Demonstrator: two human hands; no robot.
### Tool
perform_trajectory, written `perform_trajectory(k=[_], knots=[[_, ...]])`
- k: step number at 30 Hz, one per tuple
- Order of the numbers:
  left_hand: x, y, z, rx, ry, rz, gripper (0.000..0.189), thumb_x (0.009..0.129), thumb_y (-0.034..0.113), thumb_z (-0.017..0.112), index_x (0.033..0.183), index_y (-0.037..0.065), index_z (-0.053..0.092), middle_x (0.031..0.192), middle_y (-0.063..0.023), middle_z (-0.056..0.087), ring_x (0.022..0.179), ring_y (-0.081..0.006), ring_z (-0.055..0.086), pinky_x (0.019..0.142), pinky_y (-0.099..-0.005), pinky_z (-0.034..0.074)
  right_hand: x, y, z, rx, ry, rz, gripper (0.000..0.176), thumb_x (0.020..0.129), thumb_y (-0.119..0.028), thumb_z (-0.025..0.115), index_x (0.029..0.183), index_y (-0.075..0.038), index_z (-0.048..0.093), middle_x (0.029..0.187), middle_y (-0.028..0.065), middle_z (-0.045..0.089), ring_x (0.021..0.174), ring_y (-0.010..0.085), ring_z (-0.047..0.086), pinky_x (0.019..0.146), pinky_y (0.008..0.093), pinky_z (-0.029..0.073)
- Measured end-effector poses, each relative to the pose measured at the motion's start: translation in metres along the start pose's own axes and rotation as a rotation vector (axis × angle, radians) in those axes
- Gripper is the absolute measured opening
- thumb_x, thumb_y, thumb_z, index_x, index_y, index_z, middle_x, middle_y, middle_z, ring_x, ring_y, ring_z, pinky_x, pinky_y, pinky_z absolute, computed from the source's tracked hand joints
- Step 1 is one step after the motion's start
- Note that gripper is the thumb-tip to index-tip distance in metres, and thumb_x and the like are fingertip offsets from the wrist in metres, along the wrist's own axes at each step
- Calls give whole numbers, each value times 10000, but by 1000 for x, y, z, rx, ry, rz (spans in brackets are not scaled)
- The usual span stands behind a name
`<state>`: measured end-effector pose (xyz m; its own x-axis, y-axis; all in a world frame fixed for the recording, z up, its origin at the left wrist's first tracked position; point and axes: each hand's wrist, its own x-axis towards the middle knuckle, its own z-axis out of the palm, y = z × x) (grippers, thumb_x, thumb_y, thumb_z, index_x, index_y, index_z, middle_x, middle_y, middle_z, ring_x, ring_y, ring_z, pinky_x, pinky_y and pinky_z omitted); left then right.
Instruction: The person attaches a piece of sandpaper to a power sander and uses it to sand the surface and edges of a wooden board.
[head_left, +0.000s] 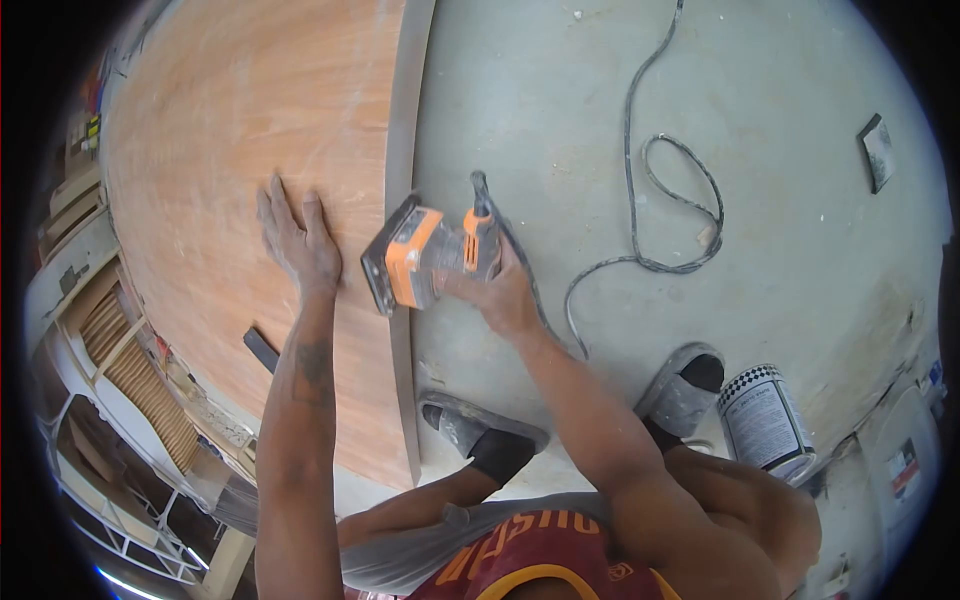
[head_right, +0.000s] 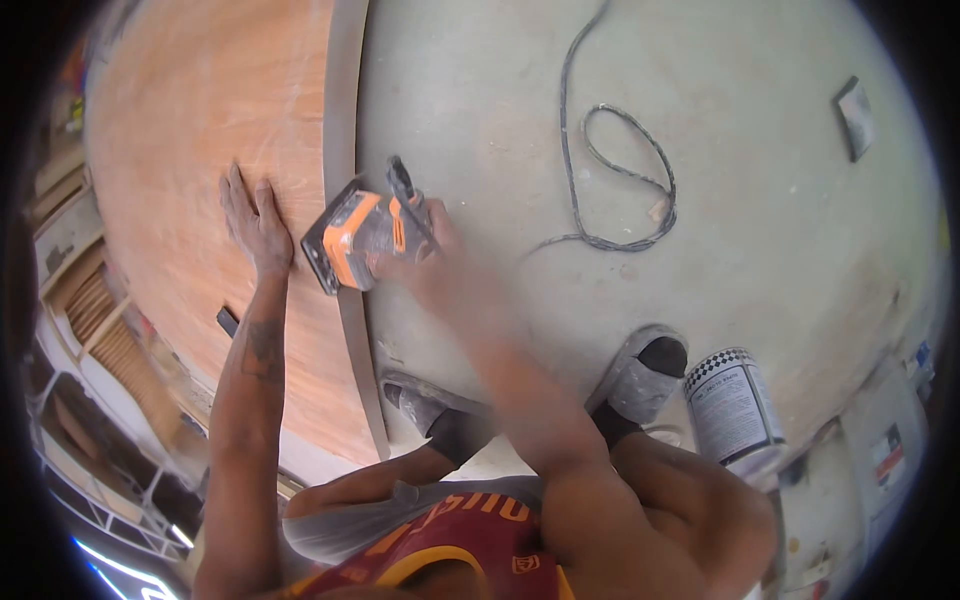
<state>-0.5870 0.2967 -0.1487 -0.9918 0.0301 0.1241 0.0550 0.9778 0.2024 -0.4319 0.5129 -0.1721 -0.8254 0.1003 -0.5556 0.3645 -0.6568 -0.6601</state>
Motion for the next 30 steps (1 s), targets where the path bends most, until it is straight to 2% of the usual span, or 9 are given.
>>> perform_trajectory(k=[2,4,7,10,13,20,23,25,30], knots=[[1,0,0,-1,-6,-5,675,1059,523,468,1608,137,392,1676,-235,297,1558,-384,253,1260,-498,133,1,6,-1,-21,23,62,683,751,-110,915,1309,-89,521,1131,43,648,1111,152,619,982,363,515],[1,-3,2,-12,-2,9,671,1060,514,470,1609,138,389,1677,-231,296,1560,-382,249,1263,-497,132,19,-25,1,107,-11,-68,722,745,-108,917,1340,-74,510,1146,51,654,1097,160,642,961,360,540],[2,-1,0,0,-7,-11,671,1060,508,472,1610,132,385,1679,-234,288,1561,-385,245,1265,-501,132,58,-71,-2,41,-32,-135,727,747,-99,912,1351,-15,515,1121,78,660,1049,166,660,938,327,547],[1,0,0,14,-6,-11,674,1061,504,469,1613,128,378,1684,-233,277,1562,-389,238,1268,-502,129,80,-94,-2,121,-58,-102,777,745,-65,900,1406,-78,492,1180,55,661,1096,172,655,956,355,556],[2,-1,-1,16,-11,11,675,1064,503,463,1617,128,370,1686,-235,270,1563,-393,231,1267,-503,127,60,-69,-4,14,-11,-124,701,753,-89,901,1336,-19,519,1098,71,663,1034,165,665,925,327,549],[0,0,-1,2,-19,13,671,1070,500,454,1616,120,369,1681,-243,272,1563,-392,231,1263,-502,134,30,-17,-8,-56,37,-2,711,747,-72,907,1339,-15,517,1120,62,652,1088,161,648,954,331,535],[1,1,-1,5,-20,-2,672,1070,500,455,1616,119,369,1681,-244,272,1562,-392,232,1262,-505,133,72,-59,-4,61,9,-150,710,745,-70,904,1339,-14,519,1107,64,654,1066,164,656,952,329,534],[0,3,-4,-8,-34,-12,676,1067,506,455,1618,125,365,1681,-244,274,1563,-392,229,1262,-508,128,101,-81,-7,1,34,-220,793,706,-166,925,1366,0,517,1131,97,647,1043,185,651,871,340,557],[1,0,-1,47,-3,0,661,1068,487,449,1610,114,380,1669,-239,303,1560,-384,246,1260,-500,147,89,-89,-3,-21,18,-181,772,726,-181,928,1350,23,521,1159,131,658,1068,190,660,884,337,556]])
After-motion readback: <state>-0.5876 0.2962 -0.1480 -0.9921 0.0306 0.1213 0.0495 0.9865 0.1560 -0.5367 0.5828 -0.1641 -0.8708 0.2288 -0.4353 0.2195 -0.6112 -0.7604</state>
